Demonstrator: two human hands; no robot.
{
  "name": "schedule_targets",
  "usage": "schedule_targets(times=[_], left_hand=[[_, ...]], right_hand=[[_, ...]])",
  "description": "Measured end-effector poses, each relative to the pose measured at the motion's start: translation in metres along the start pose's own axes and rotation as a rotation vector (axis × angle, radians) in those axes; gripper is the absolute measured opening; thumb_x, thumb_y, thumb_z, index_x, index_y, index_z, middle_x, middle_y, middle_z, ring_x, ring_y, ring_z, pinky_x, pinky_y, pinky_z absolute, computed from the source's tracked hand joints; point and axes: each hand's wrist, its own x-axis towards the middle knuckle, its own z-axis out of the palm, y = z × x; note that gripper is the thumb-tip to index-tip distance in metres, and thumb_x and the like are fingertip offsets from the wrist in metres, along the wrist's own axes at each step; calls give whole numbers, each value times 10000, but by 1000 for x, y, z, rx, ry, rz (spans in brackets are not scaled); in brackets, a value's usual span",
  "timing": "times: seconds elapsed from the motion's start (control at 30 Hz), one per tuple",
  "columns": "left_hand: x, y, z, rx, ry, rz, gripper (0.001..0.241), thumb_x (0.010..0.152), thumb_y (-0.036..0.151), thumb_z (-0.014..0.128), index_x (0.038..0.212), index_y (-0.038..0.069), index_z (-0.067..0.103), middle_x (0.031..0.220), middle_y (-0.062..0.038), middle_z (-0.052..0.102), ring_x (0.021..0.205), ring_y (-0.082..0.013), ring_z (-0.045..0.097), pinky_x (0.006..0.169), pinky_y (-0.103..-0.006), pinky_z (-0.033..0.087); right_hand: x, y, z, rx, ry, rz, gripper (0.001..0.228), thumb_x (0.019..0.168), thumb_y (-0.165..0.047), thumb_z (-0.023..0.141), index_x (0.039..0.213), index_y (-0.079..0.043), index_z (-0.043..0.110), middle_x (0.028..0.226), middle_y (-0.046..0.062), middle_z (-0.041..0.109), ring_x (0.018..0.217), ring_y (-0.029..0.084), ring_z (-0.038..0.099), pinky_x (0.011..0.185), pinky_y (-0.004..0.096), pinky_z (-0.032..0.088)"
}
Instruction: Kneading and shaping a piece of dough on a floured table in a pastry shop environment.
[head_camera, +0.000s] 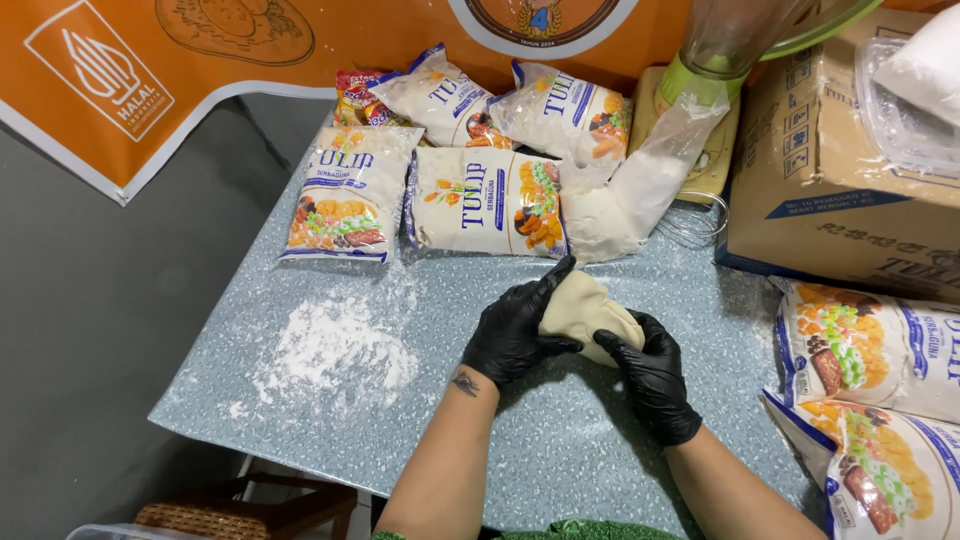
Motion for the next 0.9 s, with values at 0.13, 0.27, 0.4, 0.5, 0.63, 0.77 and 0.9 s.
schedule_targets(times=[0.13,0.27,0.4,0.5,0.63,0.77,0.9], left_hand=[[5,-5,15,86,291,214,938,708,591,839,1459,110,549,1265,-159,678,1179,-388,643,1006,-513,538],[4,19,1,-345,336,40,989,618,407,979,1482,193,548,1156,-29,743,1111,-217,713,963,-377,582],[0,36,-6,-562,316,21,1033,673,307,923,1566,188,417,1190,-45,696,1064,-169,644,978,-300,524],[3,31,1,-698,377,127,995,717,265,886,1560,78,392,1588,-92,478,1223,-192,610,1061,-340,506],[2,38,0,-893,339,21,958,658,156,914,1512,100,486,1419,-82,625,1089,-168,650,944,-313,570],[8,23,14,-984,287,54,883,681,206,913,1460,61,522,1519,-133,547,1387,-242,528,1102,-382,512],[9,28,14,-902,208,42,797,730,235,874,1442,86,550,1502,-103,569,1397,-227,522,1143,-377,464]], right_hand=[[-2,-5,-1,83,13,-28,476,736,-75,905,1170,-15,717,881,164,745,772,209,709,714,362,602],[0,3,3,109,-48,-14,446,721,-52,918,1125,-35,729,854,136,767,740,166,707,713,322,601],[14,33,-14,156,-268,-48,396,787,-39,789,1172,19,721,1118,163,771,1006,267,709,899,400,603],[9,31,-13,81,-391,-66,387,793,-55,785,1173,19,760,1190,152,797,1100,247,725,987,385,581],[12,44,-13,18,-386,-260,256,789,-62,830,1012,-71,706,1043,92,761,1015,221,713,904,372,591],[16,43,-17,118,-365,-173,596,736,-47,803,1312,-24,651,1243,147,747,1104,264,711,961,397,586],[6,28,-17,149,-406,-1,532,778,-61,771,1303,-17,697,1281,166,761,1138,286,719,1001,413,569]])
